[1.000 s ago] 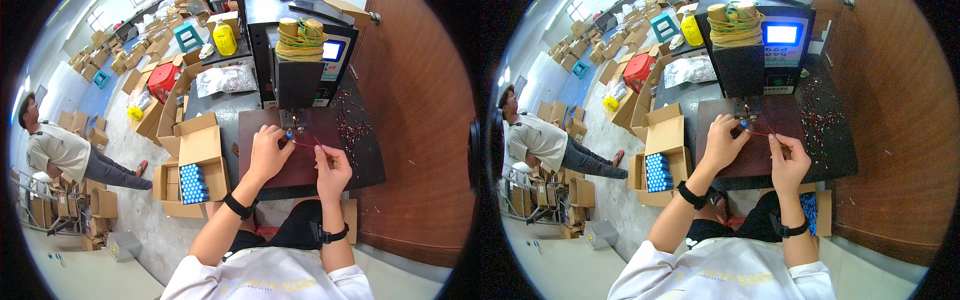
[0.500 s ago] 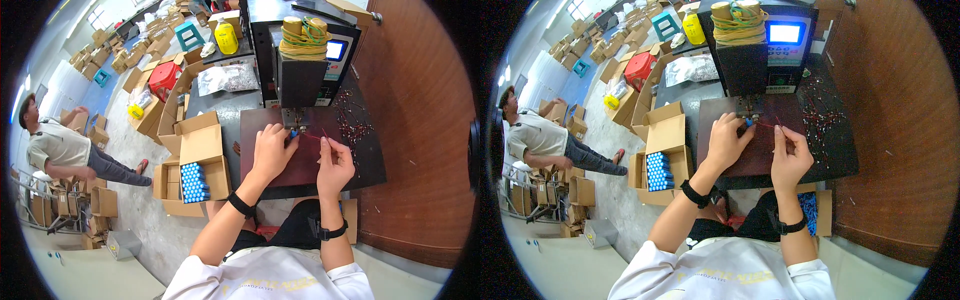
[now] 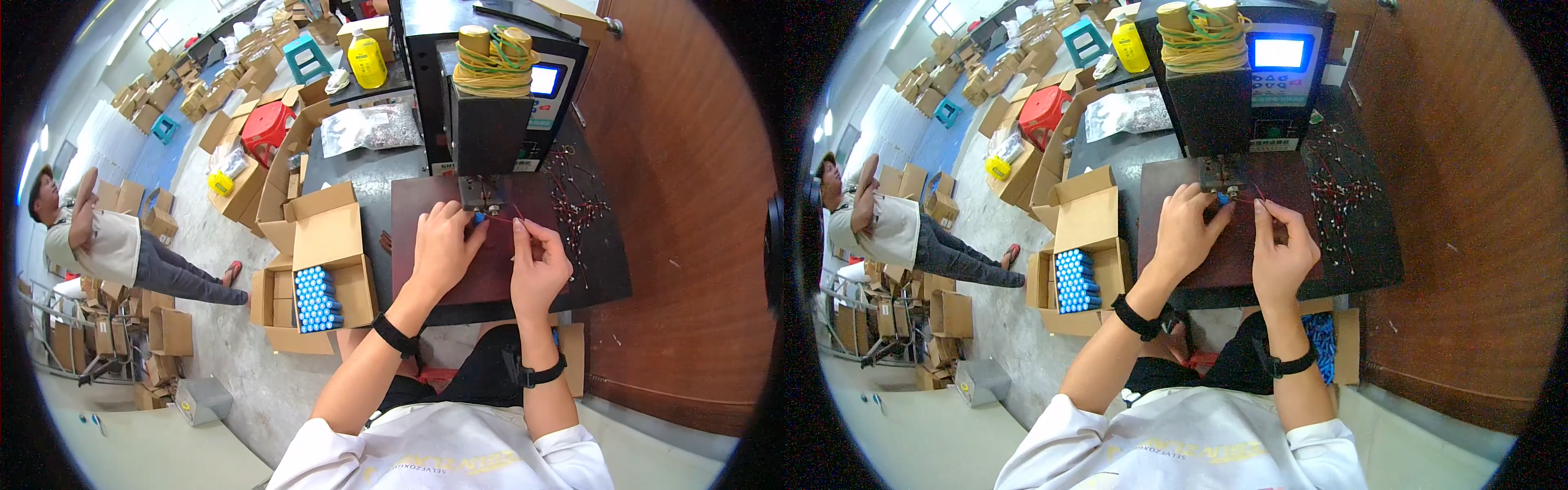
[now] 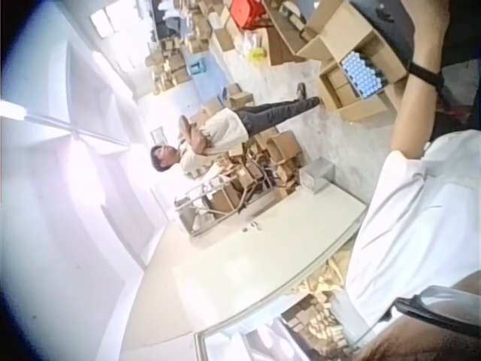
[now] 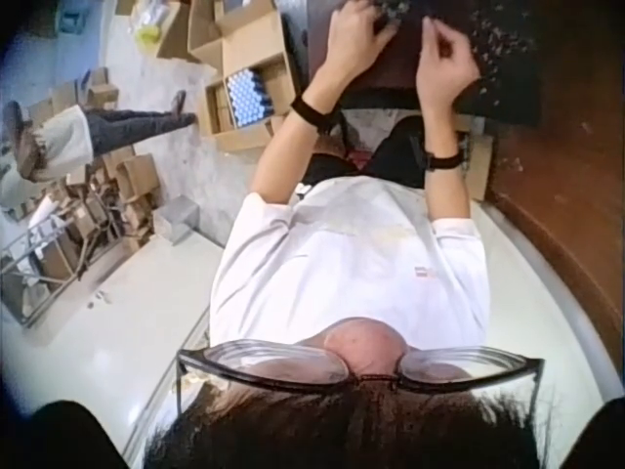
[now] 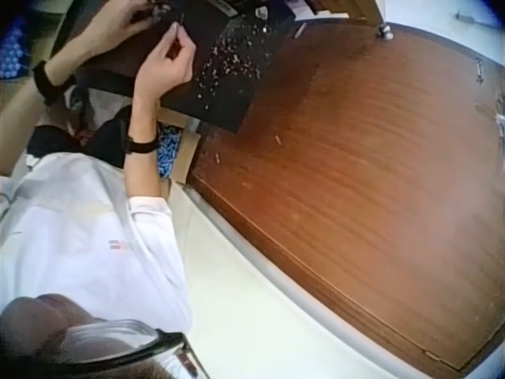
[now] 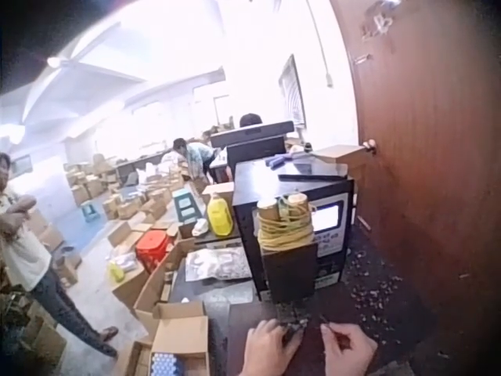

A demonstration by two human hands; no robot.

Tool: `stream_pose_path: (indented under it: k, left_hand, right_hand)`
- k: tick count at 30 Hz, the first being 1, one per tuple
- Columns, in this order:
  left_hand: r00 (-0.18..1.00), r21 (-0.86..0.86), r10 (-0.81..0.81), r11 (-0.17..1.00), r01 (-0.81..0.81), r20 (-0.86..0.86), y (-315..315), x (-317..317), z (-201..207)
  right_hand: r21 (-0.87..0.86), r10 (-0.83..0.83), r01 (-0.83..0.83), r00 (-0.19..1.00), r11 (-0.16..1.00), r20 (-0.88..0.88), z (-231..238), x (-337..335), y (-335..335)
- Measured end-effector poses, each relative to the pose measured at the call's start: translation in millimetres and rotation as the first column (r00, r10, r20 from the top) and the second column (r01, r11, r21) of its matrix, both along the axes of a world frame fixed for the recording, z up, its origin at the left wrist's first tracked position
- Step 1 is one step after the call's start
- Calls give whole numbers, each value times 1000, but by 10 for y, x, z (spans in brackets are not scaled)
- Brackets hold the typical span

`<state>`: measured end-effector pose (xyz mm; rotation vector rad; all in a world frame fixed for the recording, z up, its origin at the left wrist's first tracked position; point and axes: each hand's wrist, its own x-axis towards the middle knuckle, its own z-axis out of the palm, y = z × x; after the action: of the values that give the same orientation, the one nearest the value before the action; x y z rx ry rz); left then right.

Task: The person picks up a battery and a wire, positions them under a welding machine to join them, and then places the assembled unit into a blue bin.

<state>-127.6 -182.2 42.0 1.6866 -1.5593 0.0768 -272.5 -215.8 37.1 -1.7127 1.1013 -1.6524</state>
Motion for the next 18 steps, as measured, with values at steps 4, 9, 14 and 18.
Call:
stream_pose_path:
  k: [4,9,14,18]
  left_hand:
    - [1000,25,-4,1000,4,13,-17,7,5]
    - [999,56,5,998,-3,-39,10,-5,52]
    - [999,76,-5,997,9,-54,47,-21,71]
    - [994,46,-88,995,92,-68,113,-12,146]
  right_hand:
    - [37,-1,1,1000,999,1,32,8,-10]
    - [32,25,-26,999,999,27,31,-3,-15]
    - [87,28,-34,997,996,65,69,-39,55]
    - [173,72,-106,979,979,192,211,-136,183]
